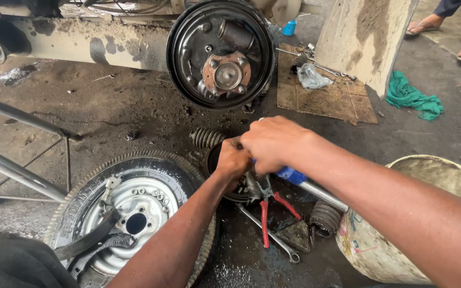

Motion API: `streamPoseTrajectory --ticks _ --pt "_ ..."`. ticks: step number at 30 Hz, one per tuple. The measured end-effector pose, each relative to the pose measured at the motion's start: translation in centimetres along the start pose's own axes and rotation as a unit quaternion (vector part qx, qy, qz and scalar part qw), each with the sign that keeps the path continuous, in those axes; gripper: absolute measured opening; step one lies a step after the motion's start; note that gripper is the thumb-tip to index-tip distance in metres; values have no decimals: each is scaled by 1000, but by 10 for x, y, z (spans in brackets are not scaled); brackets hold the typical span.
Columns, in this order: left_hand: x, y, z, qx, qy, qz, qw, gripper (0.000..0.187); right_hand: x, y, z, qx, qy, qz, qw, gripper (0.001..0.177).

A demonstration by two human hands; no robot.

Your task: The person cleans a brake drum by hand using a small brush and rinsing it with water from a bucket, then uses a pair of pliers to work on the internal components of the brake system.

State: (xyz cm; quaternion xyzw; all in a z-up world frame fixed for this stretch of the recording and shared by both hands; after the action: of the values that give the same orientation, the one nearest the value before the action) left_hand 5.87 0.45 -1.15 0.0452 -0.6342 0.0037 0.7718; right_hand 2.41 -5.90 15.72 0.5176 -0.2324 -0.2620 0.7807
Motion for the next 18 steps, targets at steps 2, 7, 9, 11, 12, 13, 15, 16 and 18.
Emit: streamPoseTrajectory --ticks 2,7,9,11,12,13,15,16,18 --pt "11 2 12 1 33 -28 999 31 6 5 7 24 6 -11 1000 25" --pt "23 -5 12 -43 19 36 998 24 26 10 17 38 -24 -31 999 39" --pt "18 -3 14 -50 61 68 995 21 35 4 21 21 -54 -41 997 40" --pt "16 -1 17 -64 61 101 991 23 39 4 22 48 -35 -55 997 42" --pt "14 0 18 -71 61 117 989 25 39 4 21 61 -24 -61 996 43" --pt "12 0 17 -74 74 134 985 25 41 2 21 50 -29 -61 996 42" --pt "5 -1 16 -80 96 165 978 26 44 -1 23 32 -40 -59 997 41" --pt "5 0 11 -90 95 175 976 26 46 1 22 34 -49 -60 996 42" --pt "-9 2 11 -106 109 198 968 28 44 -2 22 24 -60 -68 996 45"
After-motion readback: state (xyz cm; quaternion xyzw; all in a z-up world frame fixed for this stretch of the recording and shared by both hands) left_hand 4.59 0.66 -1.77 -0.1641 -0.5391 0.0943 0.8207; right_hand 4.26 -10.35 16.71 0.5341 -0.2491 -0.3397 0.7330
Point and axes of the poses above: each hand's wrist, its own z-axis away from the middle knuckle, its own y-axis out of the back of the hand, x = y × z, the point moved 6 cm from there along -z, towards the middle knuckle, and after that the axes turned 9 degrees about -z, right-handed, at the moved point
